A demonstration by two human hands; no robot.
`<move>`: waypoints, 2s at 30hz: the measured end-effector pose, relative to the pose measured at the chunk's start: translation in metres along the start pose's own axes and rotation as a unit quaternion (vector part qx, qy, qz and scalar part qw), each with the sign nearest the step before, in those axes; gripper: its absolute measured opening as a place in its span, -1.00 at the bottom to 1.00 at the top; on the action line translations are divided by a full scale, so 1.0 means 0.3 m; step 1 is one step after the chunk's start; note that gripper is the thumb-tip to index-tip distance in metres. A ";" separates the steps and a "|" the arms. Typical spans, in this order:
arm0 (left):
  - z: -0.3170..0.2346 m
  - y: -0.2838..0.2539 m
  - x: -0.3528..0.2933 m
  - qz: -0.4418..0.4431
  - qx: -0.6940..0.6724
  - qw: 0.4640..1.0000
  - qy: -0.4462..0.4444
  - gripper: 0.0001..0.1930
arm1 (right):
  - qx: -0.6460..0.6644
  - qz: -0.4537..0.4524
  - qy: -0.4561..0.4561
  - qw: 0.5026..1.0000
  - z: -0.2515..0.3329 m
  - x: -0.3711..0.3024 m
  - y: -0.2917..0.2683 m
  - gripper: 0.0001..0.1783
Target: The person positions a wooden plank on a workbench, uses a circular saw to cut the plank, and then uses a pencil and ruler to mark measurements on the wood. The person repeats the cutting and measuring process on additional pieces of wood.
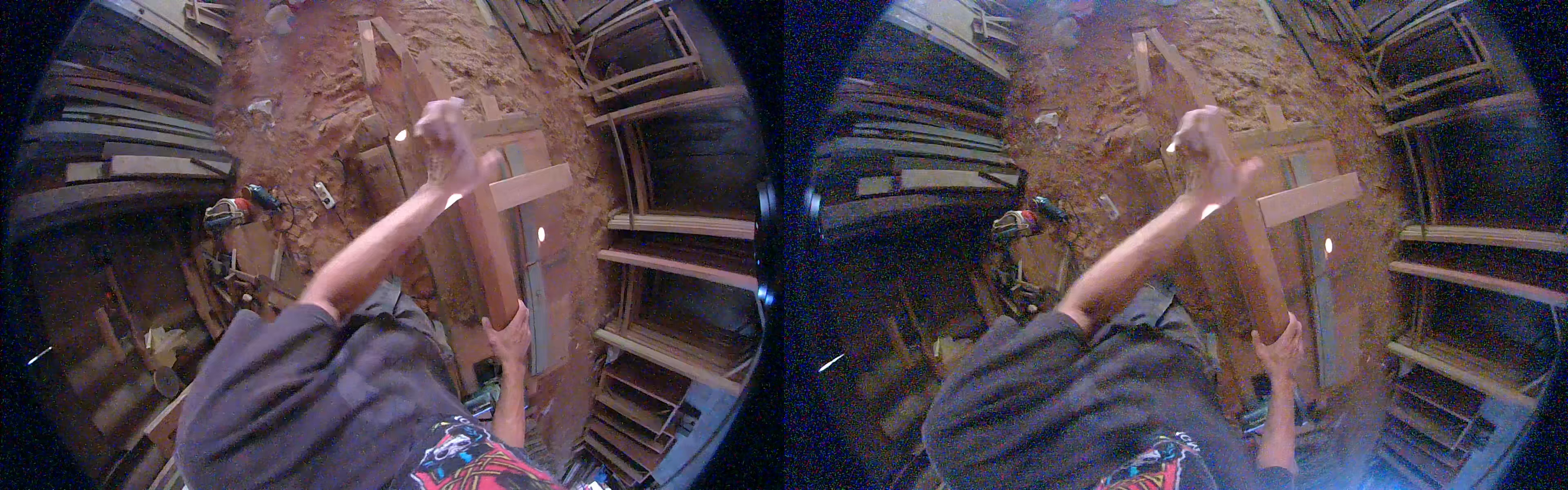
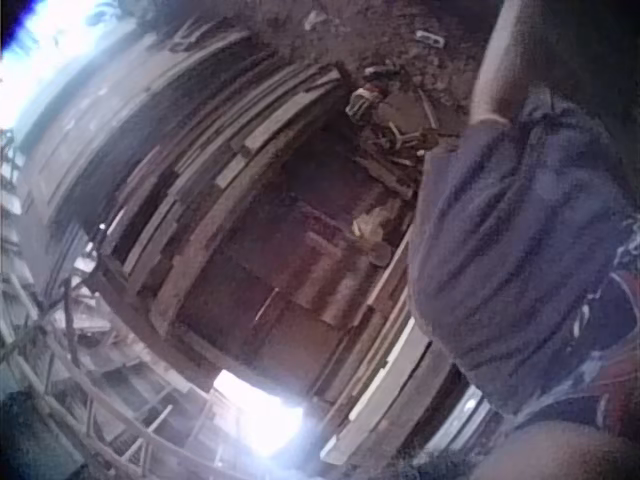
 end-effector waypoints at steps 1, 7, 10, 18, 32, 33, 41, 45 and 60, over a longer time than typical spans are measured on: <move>-0.086 -0.027 -0.032 0.059 -0.040 0.991 0.116 0.14 | 0.008 0.004 0.000 1.000 0.001 0.003 -0.011 0.07; -0.130 0.253 -0.345 0.459 0.090 0.746 0.473 0.01 | 0.070 0.017 -0.004 0.997 -0.125 0.071 -0.009 0.08; -0.102 0.350 -0.375 0.433 0.106 0.743 0.500 -0.31 | 0.061 0.037 0.017 0.997 -0.133 0.080 -0.008 0.10; -0.031 0.228 -0.224 0.475 0.077 0.721 0.498 -0.35 | 0.073 0.016 0.010 0.997 0.059 0.138 -0.033 0.07; -0.026 0.214 -0.141 0.521 0.118 0.678 0.506 -0.26 | 0.062 -0.072 -0.047 0.994 0.107 0.154 0.038 0.02; -0.027 0.240 -0.157 0.555 0.127 0.664 0.485 -0.25 | 0.064 -0.092 -0.055 0.992 0.091 0.153 0.031 0.01; -0.090 0.245 -0.249 0.542 0.216 0.695 0.422 -0.16 | 0.514 -0.372 0.255 0.730 -0.453 -0.251 0.144 -0.48; -0.112 0.254 -0.288 0.549 0.240 0.668 0.441 -0.08 | 0.636 -0.423 0.337 0.550 -0.510 -0.379 0.326 -0.44; -0.947 -0.232 -0.478 0.576 -0.660 0.456 -0.156 -0.85 | 0.667 -0.394 0.288 0.563 -0.284 -0.131 0.371 -0.38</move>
Point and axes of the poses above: each hand's wrist, its own x-axis towards the middle knuckle, its own y-axis out of the palm, z = x × y, the point moved 6 cm from there along x, towards the middle knuckle, and after that the axes turned 6 degrees about -y, right-handed, at the moved point
